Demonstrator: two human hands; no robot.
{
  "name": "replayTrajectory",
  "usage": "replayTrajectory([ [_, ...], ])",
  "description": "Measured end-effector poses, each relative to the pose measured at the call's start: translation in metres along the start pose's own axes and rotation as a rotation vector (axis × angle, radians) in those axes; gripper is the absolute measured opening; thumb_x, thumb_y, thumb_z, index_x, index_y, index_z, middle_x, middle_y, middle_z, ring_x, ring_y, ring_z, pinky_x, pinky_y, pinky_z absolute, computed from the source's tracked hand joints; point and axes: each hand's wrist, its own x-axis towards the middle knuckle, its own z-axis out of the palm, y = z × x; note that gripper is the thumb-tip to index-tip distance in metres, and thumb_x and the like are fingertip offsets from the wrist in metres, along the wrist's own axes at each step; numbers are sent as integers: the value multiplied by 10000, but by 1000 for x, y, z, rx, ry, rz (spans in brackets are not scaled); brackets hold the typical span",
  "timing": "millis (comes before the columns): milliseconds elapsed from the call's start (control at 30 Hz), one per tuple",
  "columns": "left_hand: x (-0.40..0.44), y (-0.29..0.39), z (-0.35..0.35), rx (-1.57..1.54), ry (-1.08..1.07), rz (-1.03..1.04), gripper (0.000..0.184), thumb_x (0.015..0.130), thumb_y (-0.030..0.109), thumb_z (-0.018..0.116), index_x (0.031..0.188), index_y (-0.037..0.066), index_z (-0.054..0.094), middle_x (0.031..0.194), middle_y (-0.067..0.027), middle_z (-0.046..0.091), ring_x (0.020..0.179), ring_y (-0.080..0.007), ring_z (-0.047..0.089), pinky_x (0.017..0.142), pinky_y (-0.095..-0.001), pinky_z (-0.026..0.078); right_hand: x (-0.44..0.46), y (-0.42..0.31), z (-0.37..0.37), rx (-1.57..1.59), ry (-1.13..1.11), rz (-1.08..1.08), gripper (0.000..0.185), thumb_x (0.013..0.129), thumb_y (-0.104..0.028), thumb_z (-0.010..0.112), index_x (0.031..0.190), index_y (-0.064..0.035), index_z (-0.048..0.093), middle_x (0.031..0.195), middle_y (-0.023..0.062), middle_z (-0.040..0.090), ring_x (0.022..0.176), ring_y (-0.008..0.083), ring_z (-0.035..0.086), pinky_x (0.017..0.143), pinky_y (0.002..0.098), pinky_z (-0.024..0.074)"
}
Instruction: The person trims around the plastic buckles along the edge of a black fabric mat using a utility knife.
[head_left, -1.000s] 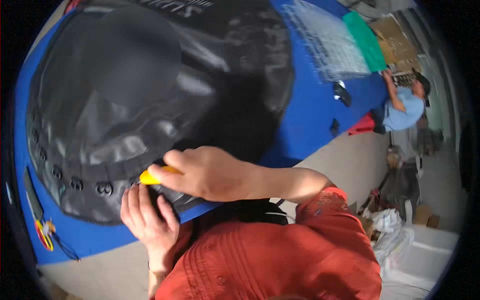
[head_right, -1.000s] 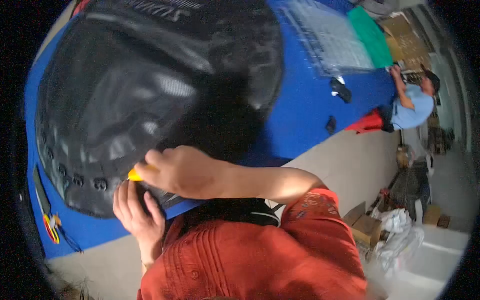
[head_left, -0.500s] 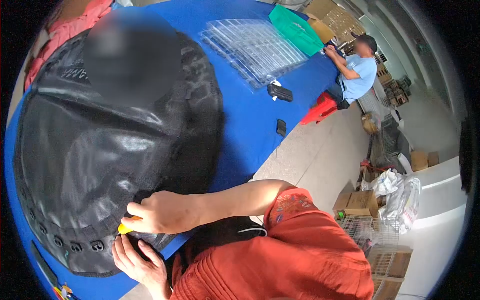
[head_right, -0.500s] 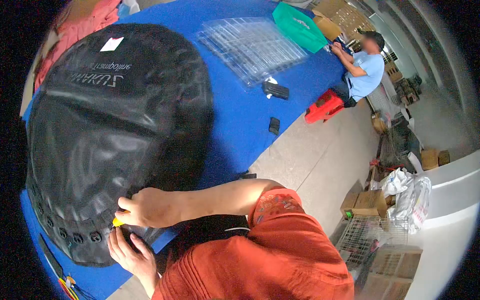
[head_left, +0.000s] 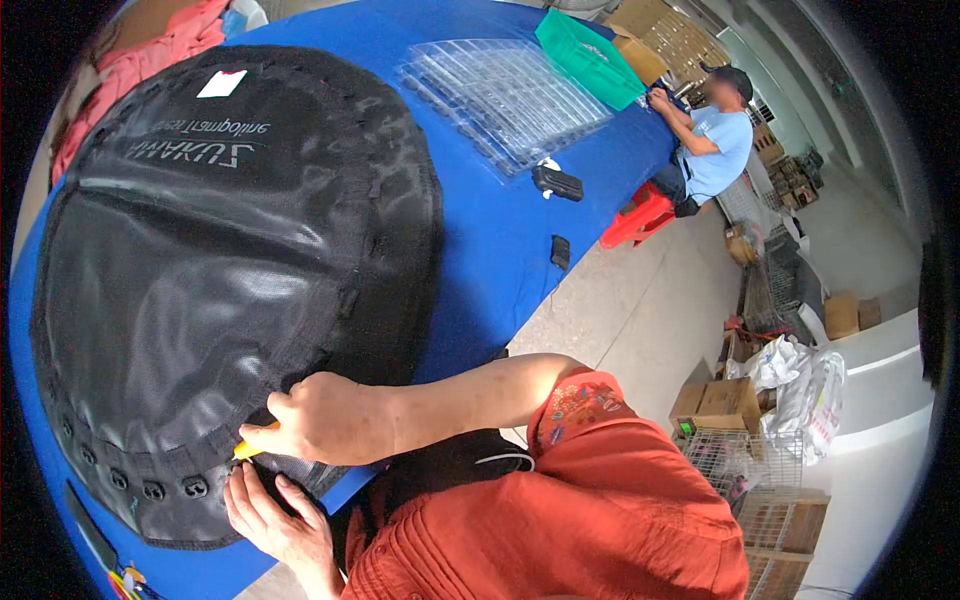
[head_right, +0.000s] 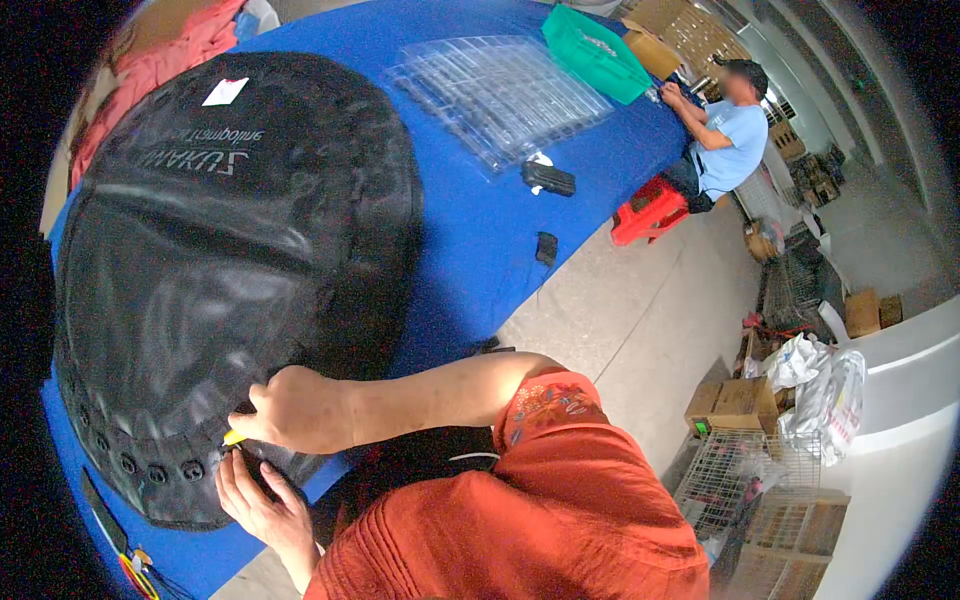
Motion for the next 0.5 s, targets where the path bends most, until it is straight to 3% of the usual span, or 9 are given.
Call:
replayTrajectory([
  [233,1,0,0,-4,10,19,425,1021,162,621,1380,-63,595,1388,-249,599,1321,-456,543,1134,-559,424,0,-2,-13,299,-58,89,467,925,-140,628,1376,-19,603,1012,237,622,751,387,728,653,440,600],
  [367,2,5,-3,-53,0,-15,440,1008,159,641,1408,-18,593,1400,-221,609,1319,-429,545,1150,-535,403,0,-1,-21,261,-191,135,499,935,-101,606,1423,-9,549,1050,200,616,801,358,701,681,421,607],
  [400,5,10,-6,-69,-16,-29,432,995,146,648,1393,-16,604,1392,-218,614,1309,-423,550,1147,-529,405,-3,3,-17,349,-137,116,419,931,-65,603,1342,-30,527,1022,240,633,796,437,720,686,510,605],
  [433,7,8,-7,-73,-54,-19,460,962,157,679,1369,-40,594,1361,-248,604,1269,-447,563,1110,-553,437,-2,3,-26,332,-209,150,434,939,-54,581,1366,-16,510,1022,227,642,838,427,714,708,514,595],
  [500,12,11,-5,-78,-16,0,474,931,154,703,1341,-61,602,1315,-247,620,1235,-440,585,1081,-539,454,-8,9,-15,268,-125,97,456,953,-74,575,1394,2,484,1036,203,654,882,390,701,737,479,594],
])
